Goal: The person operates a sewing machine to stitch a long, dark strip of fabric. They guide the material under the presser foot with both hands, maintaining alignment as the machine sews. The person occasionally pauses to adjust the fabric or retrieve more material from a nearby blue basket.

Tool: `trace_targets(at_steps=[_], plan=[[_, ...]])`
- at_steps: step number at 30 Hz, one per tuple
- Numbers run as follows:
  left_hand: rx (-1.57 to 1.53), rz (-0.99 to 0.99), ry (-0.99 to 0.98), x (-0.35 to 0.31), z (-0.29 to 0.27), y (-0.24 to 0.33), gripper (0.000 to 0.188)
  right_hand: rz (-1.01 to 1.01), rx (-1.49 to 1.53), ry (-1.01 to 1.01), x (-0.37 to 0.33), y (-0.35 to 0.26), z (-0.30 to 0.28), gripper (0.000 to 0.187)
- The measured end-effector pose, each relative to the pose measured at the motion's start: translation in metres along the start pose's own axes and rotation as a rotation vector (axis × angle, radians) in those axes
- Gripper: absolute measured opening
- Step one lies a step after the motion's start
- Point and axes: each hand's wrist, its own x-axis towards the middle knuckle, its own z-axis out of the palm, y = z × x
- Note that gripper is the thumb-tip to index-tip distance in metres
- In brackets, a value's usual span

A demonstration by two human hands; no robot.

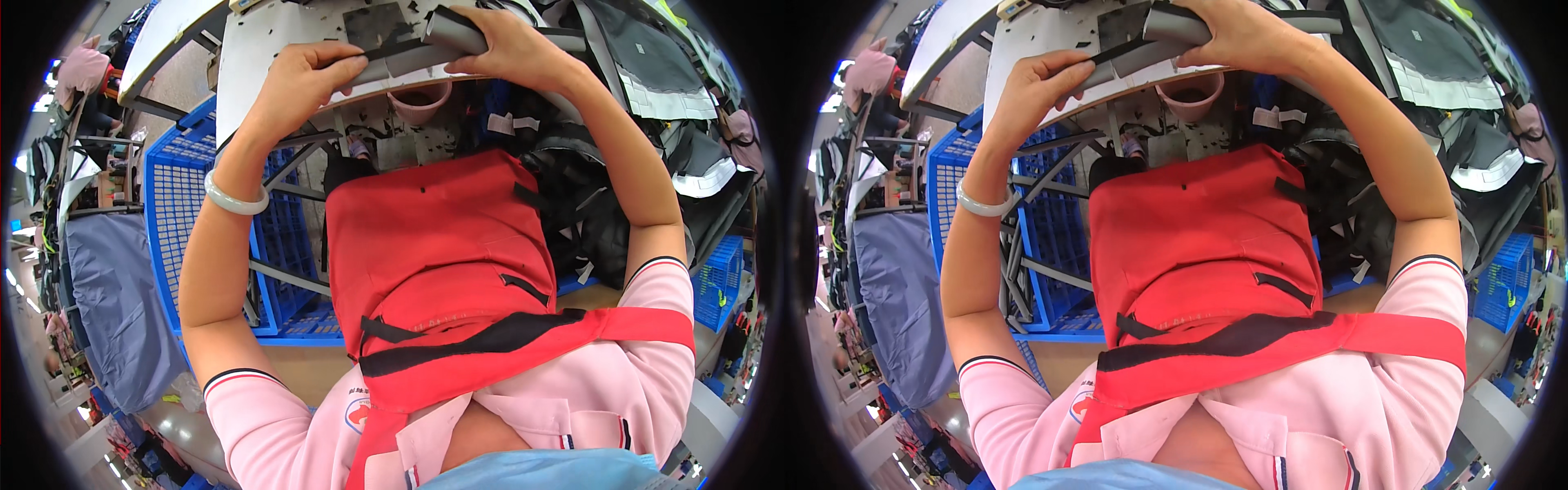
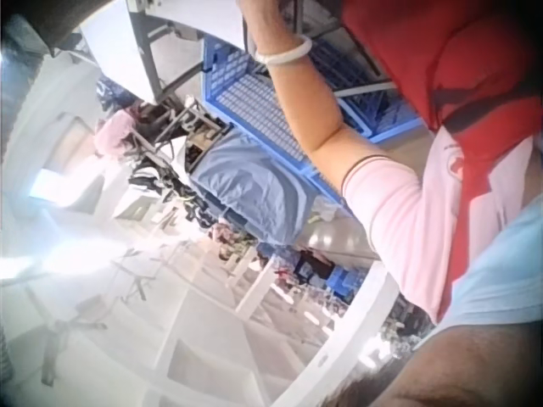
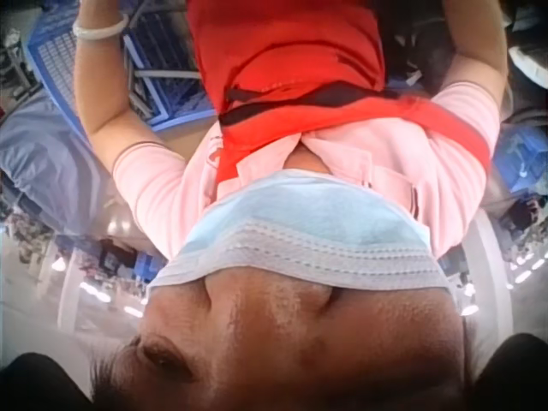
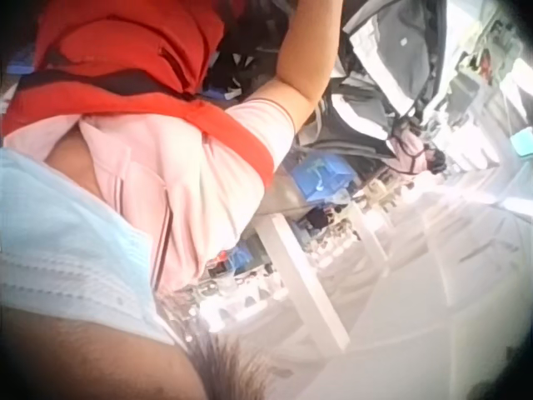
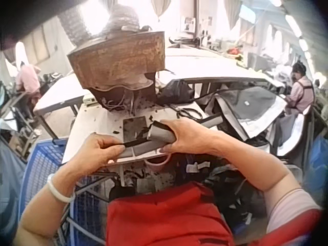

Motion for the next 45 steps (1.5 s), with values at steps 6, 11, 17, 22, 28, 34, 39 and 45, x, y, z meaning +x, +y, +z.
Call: trace_targets(at_steps=[6,11,17,22,28,34,39,45], plan=[[-0.044,0.066,0.111,0.031,-0.003,0.010,0.031,0.036,-0.024,-0.063,0.027,0.016,-0.023,0.074],[-0.083,-0.009,0.135,0.052,-0.002,0.000,0.032,0.091,-0.006,-0.107,0.042,0.028,-0.022,0.077],[-0.105,0.022,0.113,0.065,-0.012,-0.010,0.032,0.064,-0.020,-0.082,0.054,0.041,-0.018,0.086],[-0.119,0.062,0.146,0.077,-0.015,-0.015,0.030,0.060,-0.104,-0.030,0.067,0.047,-0.019,0.089],[-0.265,0.129,0.245,0.092,-0.035,-0.038,0.026,0.171,-0.037,0.045,0.072,0.047,-0.026,0.065],[0.092,-0.074,0.172,0.042,-0.020,-0.001,0.026,-0.036,-0.139,-0.019,0.010,-0.008,0.016,0.045],[-0.284,0.079,-0.017,0.044,0.043,0.048,0.022,-0.755,-0.620,-0.008,-0.030,-0.083,0.124,0.012],[-0.266,0.050,-0.357,0.016,0.048,-0.047,0.040,-0.262,-0.096,-0.240,-0.015,-0.040,0.045,0.032]])
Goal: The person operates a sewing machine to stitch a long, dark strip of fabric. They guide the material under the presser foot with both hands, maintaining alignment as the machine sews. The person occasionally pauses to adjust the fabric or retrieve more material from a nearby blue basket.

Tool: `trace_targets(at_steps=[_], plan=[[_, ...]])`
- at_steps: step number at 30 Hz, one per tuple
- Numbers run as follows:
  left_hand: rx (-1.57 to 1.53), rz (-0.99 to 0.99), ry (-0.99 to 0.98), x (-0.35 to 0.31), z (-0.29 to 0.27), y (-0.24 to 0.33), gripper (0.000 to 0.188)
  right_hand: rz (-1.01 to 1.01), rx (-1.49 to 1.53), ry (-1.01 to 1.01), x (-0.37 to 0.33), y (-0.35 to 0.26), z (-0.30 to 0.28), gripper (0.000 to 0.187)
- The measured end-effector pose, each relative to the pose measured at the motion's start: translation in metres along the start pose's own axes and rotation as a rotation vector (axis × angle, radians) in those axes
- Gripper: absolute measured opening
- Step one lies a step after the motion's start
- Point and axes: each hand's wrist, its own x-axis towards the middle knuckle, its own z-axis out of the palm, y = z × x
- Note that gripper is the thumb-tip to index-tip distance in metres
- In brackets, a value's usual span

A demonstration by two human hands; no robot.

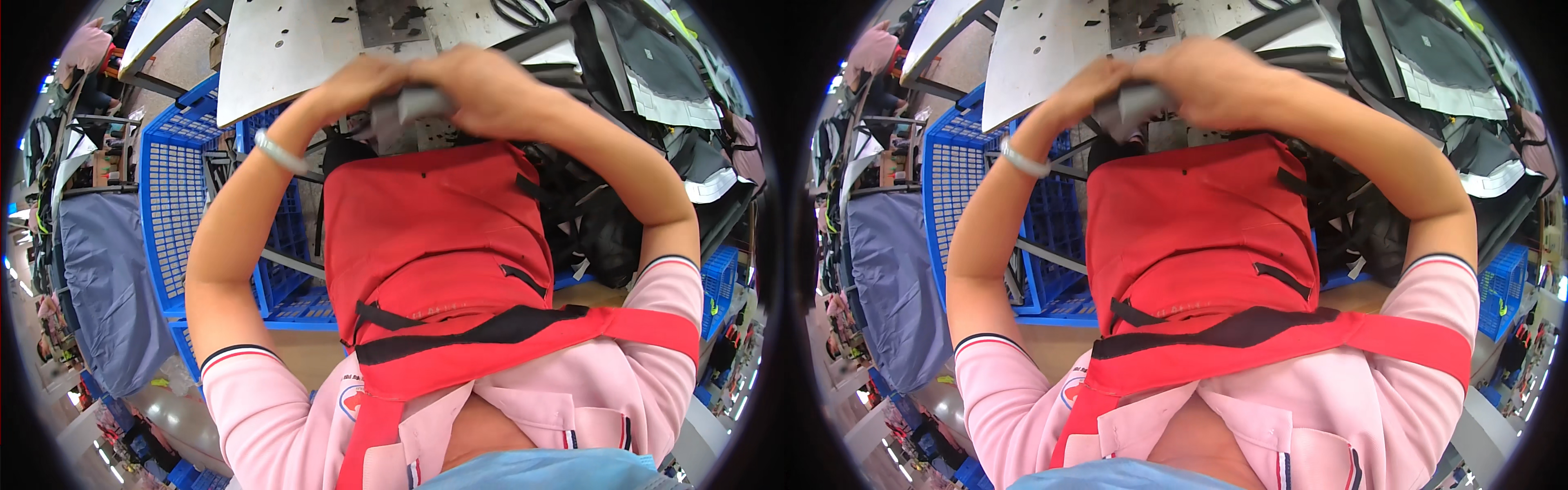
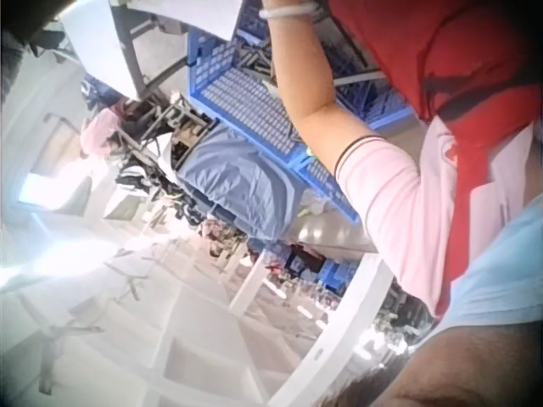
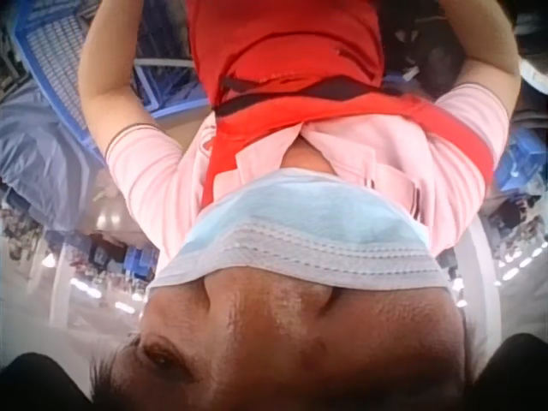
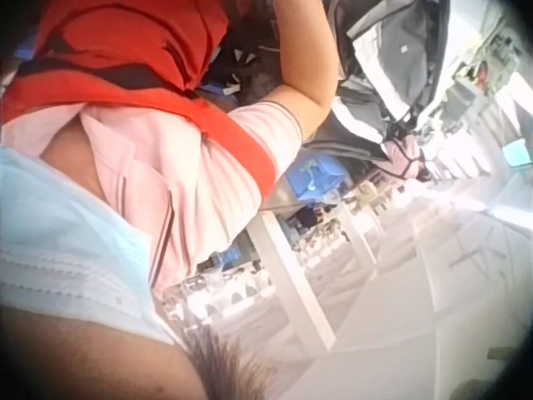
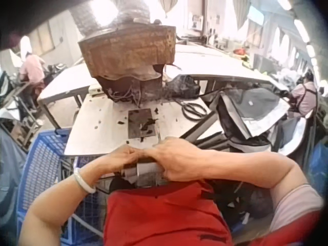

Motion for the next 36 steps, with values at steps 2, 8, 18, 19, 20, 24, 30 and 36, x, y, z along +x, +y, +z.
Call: trace_targets(at_steps=[2,8,18,19,20,24,30,36], plan=[[-0.156,-0.115,-0.060,-0.023,0.000,0.002,0.039,0.203,-0.011,0.074,-0.017,0.020,-0.033,0.047],[0.064,-0.139,0.221,-0.028,-0.004,0.063,0.030,0.359,0.114,0.020,-0.032,0.040,-0.066,0.075],[0.304,0.002,0.557,0.009,-0.041,0.059,0.032,0.341,0.049,0.120,0.012,0.086,-0.064,0.084],[0.307,-0.002,0.567,0.011,-0.043,0.058,0.033,0.337,0.044,0.130,0.014,0.090,-0.064,0.084],[0.312,0.008,0.571,0.014,-0.046,0.057,0.033,0.332,0.039,0.139,0.017,0.095,-0.062,0.085],[0.324,0.041,0.590,0.019,-0.052,0.053,0.032,0.352,0.027,0.144,0.024,0.103,-0.064,0.087],[0.328,0.050,0.600,0.025,-0.064,0.049,0.031,0.320,0.021,0.190,0.034,0.111,-0.067,0.086],[0.232,0.064,0.615,0.038,-0.072,0.038,0.030,0.352,0.007,0.270,0.045,0.119,-0.071,0.081]])
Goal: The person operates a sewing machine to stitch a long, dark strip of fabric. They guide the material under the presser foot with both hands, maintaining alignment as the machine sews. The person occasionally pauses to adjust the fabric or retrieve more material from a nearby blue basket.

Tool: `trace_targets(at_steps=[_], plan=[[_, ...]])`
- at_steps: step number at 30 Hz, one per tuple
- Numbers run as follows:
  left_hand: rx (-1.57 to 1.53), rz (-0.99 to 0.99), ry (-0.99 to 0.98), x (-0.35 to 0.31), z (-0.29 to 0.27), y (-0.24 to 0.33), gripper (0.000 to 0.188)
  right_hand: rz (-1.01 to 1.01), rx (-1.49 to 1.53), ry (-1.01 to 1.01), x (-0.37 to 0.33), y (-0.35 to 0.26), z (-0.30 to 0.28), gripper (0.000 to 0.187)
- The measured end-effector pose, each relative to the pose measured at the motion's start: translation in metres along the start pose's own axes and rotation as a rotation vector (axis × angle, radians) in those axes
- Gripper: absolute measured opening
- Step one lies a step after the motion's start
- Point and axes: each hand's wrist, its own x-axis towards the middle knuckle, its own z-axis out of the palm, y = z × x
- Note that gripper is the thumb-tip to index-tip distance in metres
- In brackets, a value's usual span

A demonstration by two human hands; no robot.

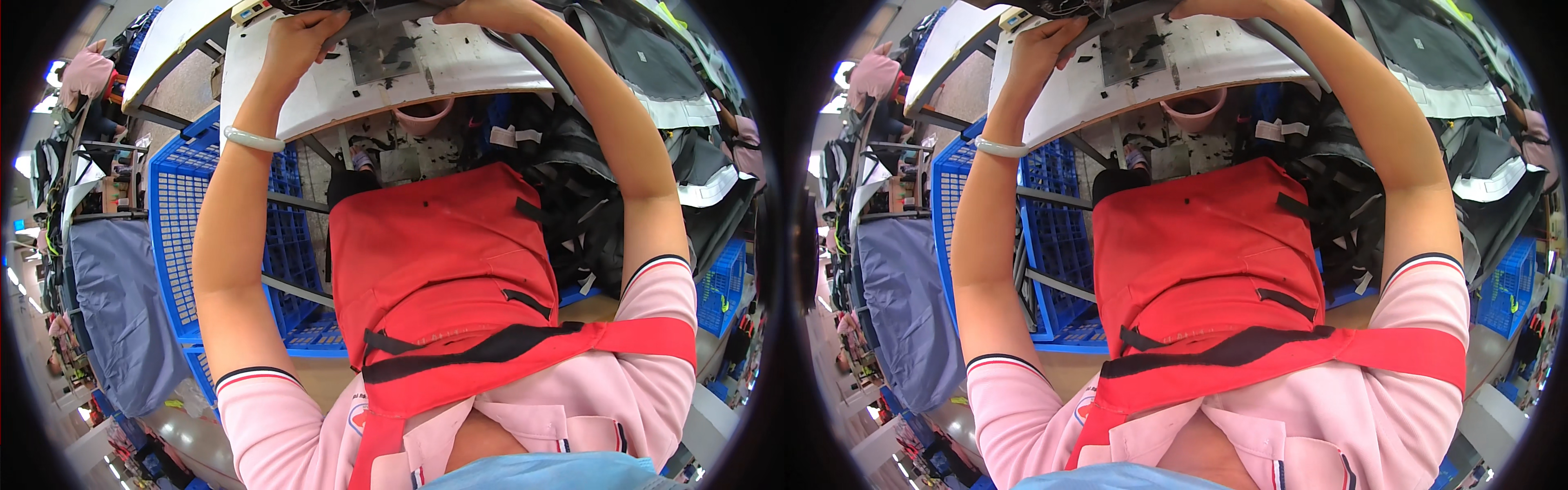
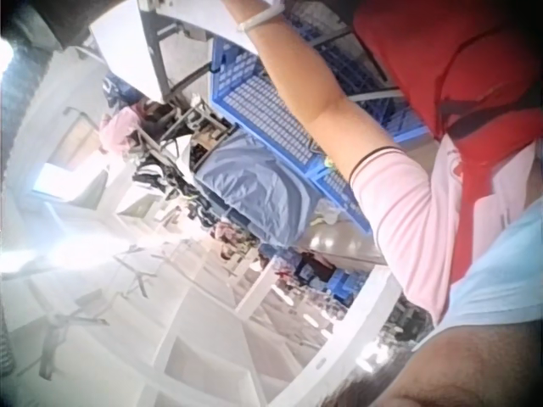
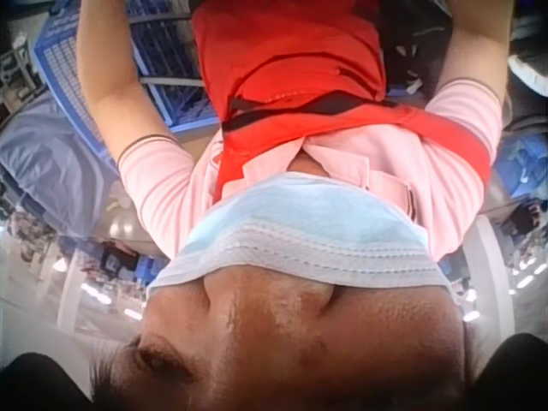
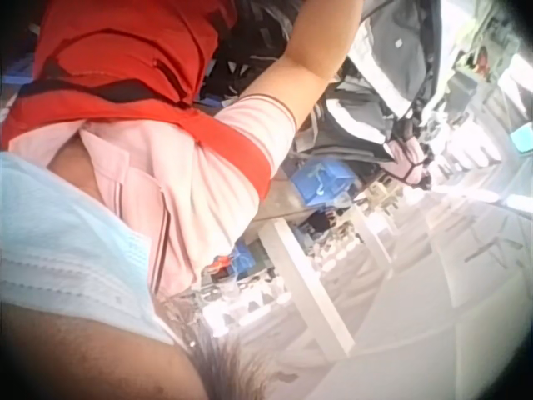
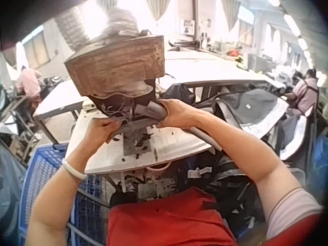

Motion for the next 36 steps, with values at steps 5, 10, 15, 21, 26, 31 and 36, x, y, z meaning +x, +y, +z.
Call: trace_targets(at_steps=[5,10,15,21,26,31,36], plan=[[0.070,0.119,0.038,-0.013,-0.016,-0.018,0.029,0.122,0.076,-0.029,-0.041,-0.036,-0.025,0.075],[0.270,0.105,-0.334,-0.035,0.028,0.024,0.030,-0.539,-0.348,-0.104,-0.101,-0.135,0.070,0.016],[-0.108,0.056,-0.350,-0.046,0.060,0.035,0.035,-0.566,-0.455,-0.451,-0.104,-0.125,0.118,0.019],[-0.038,-0.278,-0.577,-0.099,0.006,-0.030,0.035,-0.247,-0.046,-0.079,-0.094,-0.045,0.026,0.029],[-0.103,-0.209,-0.324,-0.084,0.000,0.016,0.033,0.053,-0.054,-0.182,-0.091,-0.014,-0.004,0.074],[0.010,-0.023,-0.124,-0.055,-0.004,0.021,0.031,0.152,0.101,-0.310,-0.057,-0.031,-0.035,0.068],[-0.005,-0.076,-0.131,-0.032,-0.006,0.017,0.032,0.138,0.093,-0.271,-0.041,-0.020,-0.036,0.066]])
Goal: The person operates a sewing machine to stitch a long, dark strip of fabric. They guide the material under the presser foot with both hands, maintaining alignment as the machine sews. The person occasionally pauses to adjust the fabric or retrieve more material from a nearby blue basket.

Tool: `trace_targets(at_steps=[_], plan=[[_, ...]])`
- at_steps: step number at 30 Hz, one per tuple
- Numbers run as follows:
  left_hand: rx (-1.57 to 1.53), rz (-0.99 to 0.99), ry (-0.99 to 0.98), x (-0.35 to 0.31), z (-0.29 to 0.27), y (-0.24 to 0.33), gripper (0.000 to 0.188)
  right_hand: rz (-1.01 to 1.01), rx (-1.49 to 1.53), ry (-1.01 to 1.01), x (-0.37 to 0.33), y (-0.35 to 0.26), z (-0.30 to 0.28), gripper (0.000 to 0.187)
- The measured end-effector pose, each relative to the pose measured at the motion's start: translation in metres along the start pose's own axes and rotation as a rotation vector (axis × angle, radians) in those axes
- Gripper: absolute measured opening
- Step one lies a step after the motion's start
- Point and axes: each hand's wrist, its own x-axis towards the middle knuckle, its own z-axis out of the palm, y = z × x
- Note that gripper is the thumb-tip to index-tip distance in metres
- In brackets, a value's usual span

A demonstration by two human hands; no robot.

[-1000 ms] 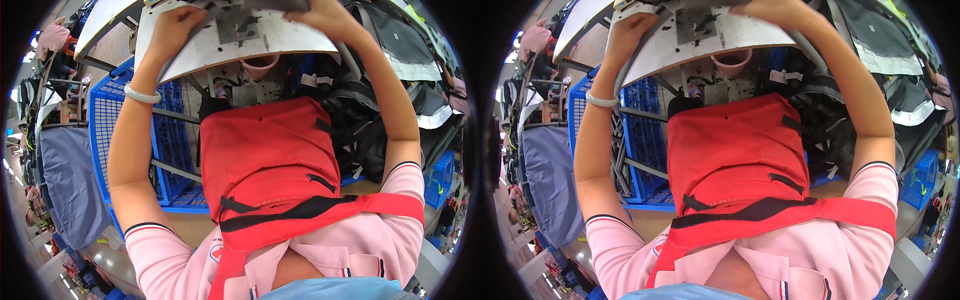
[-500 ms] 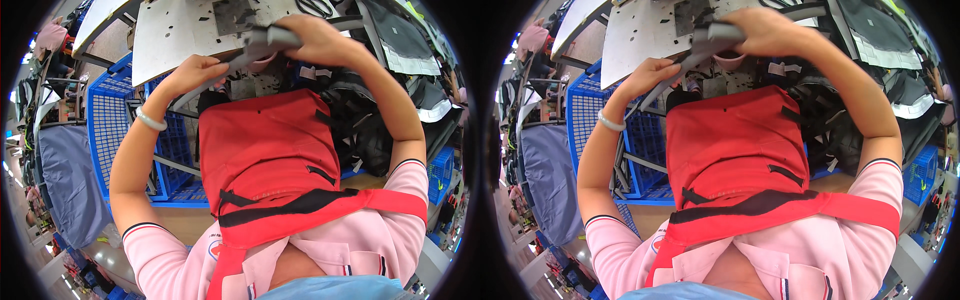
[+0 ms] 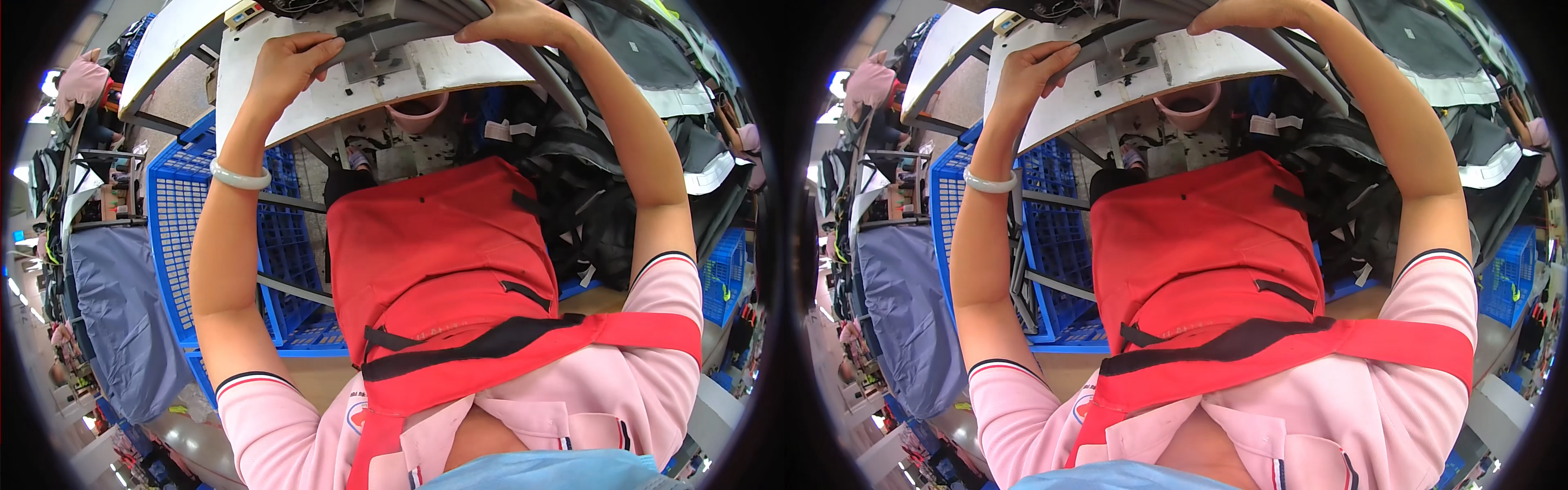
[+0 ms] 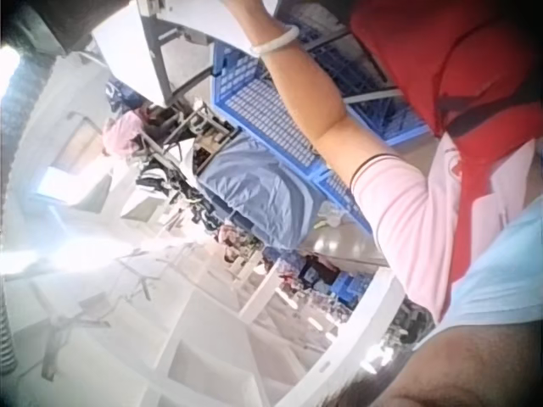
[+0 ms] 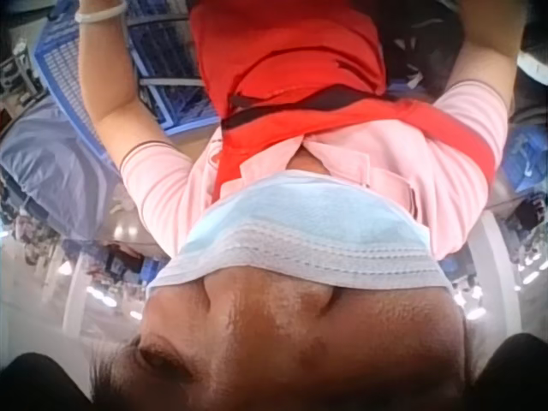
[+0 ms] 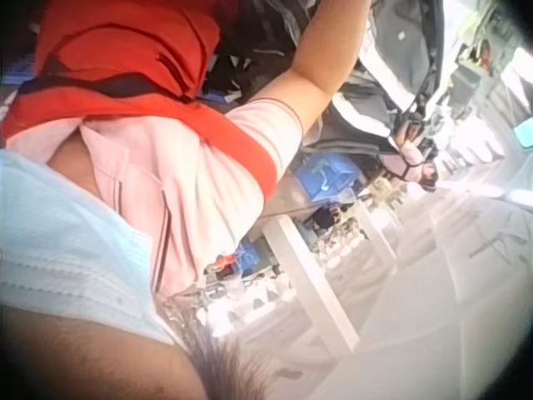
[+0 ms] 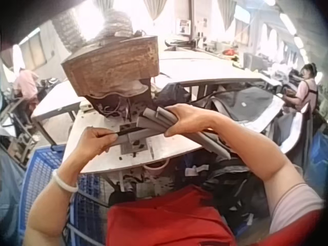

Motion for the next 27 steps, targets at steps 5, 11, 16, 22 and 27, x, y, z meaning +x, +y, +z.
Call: trace_targets(at_steps=[5,11,16,22,27], plan=[[-0.033,0.023,0.025,0.011,0.000,-0.007,0.033,0.019,-0.012,-0.001,0.011,0.006,-0.001,0.063],[-0.044,0.019,0.052,0.016,-0.005,-0.009,0.028,-0.007,0.120,-0.076,0.013,-0.009,-0.014,0.062],[-0.130,-0.005,0.065,0.033,-0.004,-0.018,0.026,0.038,0.063,0.179,0.035,0.017,0.004,0.068],[0.232,0.192,0.042,0.005,-0.009,-0.030,0.026,0.030,0.101,-0.077,-0.013,-0.012,0.034,0.062],[0.312,0.255,-0.297,-0.009,0.068,0.047,0.025,-0.881,-0.550,0.412,-0.038,-0.086,0.173,0.025]])
